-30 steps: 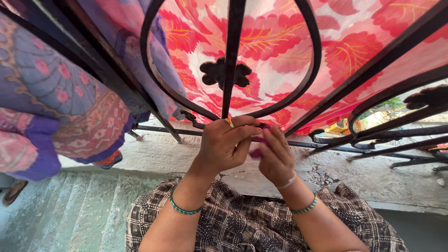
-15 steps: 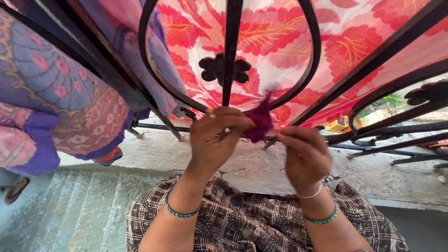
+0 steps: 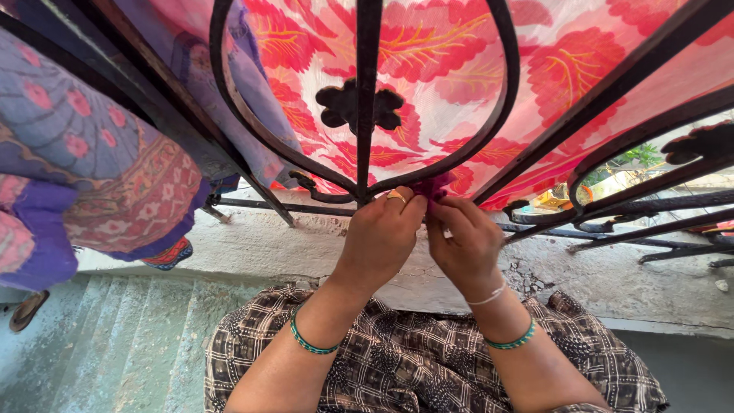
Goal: The person cleans a black metal window grill with a purple cloth by hand, wiping the bars and decorative scrollwork.
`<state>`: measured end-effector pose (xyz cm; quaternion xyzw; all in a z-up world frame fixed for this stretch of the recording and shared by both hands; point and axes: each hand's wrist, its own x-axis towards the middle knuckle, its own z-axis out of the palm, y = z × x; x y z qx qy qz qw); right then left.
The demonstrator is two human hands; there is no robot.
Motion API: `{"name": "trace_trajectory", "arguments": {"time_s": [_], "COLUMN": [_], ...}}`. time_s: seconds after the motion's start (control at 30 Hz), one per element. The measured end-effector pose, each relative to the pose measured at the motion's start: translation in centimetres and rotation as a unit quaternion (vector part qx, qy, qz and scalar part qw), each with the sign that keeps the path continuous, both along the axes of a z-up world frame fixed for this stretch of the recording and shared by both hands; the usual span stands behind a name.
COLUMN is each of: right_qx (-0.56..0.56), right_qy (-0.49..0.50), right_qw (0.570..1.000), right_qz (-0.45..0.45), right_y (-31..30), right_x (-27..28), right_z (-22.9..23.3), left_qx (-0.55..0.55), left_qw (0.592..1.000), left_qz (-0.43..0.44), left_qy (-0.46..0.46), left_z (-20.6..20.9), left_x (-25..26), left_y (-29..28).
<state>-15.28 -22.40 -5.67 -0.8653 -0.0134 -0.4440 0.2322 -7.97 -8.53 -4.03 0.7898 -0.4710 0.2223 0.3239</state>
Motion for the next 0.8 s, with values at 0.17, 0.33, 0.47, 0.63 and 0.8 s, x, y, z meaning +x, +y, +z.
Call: {"name": "trace_trajectory", "arguments": {"time_s": [0.17,0.33,0.47,0.63,0.8], "right_qx": [0.001,0.004,0.007,0.037,0.032], "right_qy": [0.038,0.009,0.012,0.081,0.031], "right_qw": [0.999,1.0,1.0,0.996,0.988], "right_qz": [0.004,0.027,0.01,0.032,0.148], "right_y": [0.4,-0.2,-0.3,0.9,3.3], "right_x": [0.2,-0.1,0.0,0.0,-0.8], "right_z": [-1.7,-1.0,-0.3,0.8,1.4], "left_qx": [0.055,0.024,-0.018,0.064,0.166], "left_qw": [0.997,1.0,0.999,0.995,0.934], "left_qz": [0.038,0.012,0.007,0.041,0.195], "left_qy": [0.025,-0.015,-0.03,0.067,0.249], "left_z": [-1.6,-1.2,-0.9,0.0,3.1], "left_x": [0.0,0.0,-0.2,-0.1,1.1], "left_y": [-0.6,0.1,-0.1,0.1,7.2]}}
